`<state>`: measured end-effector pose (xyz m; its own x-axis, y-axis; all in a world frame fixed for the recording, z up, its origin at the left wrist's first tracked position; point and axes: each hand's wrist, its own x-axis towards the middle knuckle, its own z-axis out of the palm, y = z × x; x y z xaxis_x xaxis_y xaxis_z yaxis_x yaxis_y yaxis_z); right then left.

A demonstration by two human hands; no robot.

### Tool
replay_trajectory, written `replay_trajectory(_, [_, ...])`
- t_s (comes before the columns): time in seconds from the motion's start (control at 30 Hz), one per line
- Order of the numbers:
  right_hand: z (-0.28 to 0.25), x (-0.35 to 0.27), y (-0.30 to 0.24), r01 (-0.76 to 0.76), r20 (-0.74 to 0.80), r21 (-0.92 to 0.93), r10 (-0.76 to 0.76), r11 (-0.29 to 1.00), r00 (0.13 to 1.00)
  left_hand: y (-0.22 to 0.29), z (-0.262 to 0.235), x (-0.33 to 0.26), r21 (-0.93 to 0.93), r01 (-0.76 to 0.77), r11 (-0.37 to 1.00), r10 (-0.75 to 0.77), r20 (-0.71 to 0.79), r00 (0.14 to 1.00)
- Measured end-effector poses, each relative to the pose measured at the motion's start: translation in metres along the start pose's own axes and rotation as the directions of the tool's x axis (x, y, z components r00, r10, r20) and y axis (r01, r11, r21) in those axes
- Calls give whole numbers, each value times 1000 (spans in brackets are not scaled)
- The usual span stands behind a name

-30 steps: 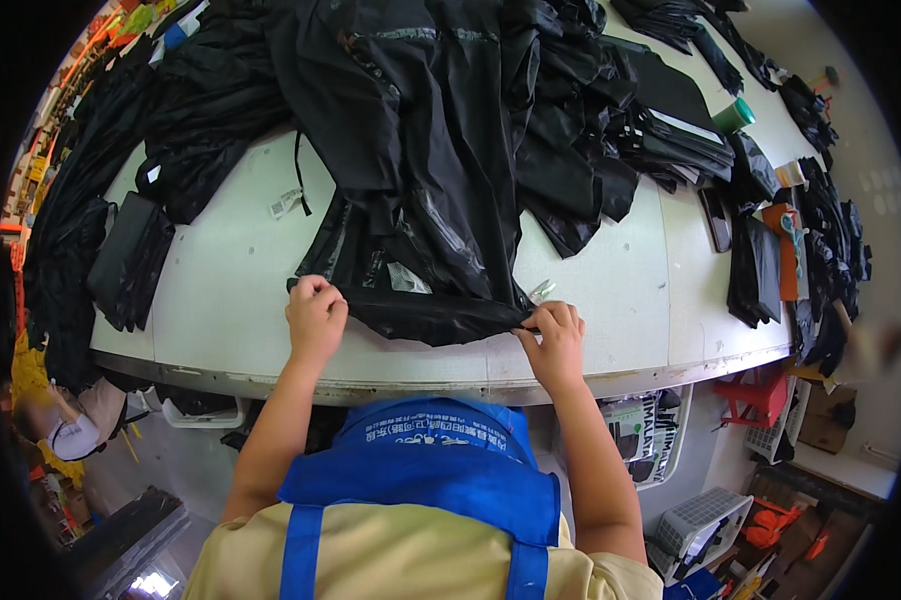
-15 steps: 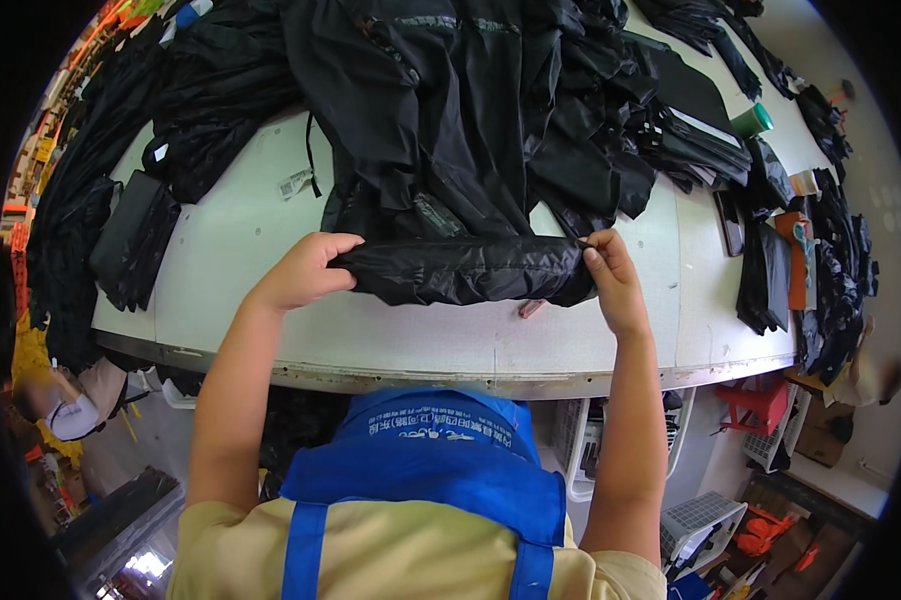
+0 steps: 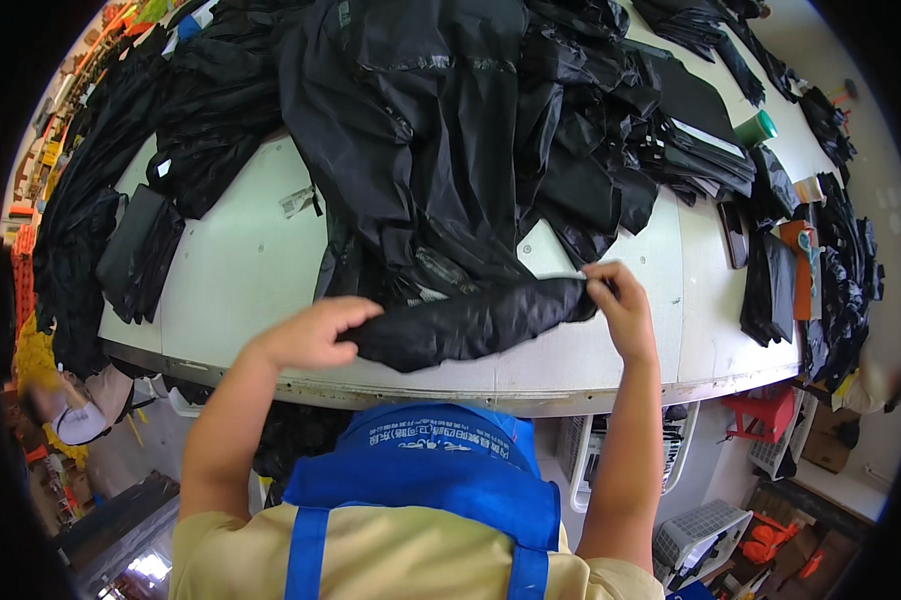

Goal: The person folds black garments on a white table in a workshop. They repeatedly unfold, smooth, and refold each item, then stack the folded pieces on the table.

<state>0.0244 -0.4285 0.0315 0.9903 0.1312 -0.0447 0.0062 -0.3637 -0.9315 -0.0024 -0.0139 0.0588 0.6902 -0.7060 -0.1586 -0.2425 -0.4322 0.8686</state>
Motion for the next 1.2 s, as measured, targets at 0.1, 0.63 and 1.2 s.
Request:
replay_trajectory(0.1, [-20,-30,-17,-70,391,-179,136,981,910,-20,54,-23,362,44,931,-104,149,983])
replay_trajectory(0.63, [88,58,49,-288,-146,-191,263,938,954,-124,28,14,-296,576,762,-623,-577,528])
replay_trajectory(1.2, [-43,3,68,-619,-267,103,621,779,737,-148,85,-168,-656,622,427,-876,-470,106])
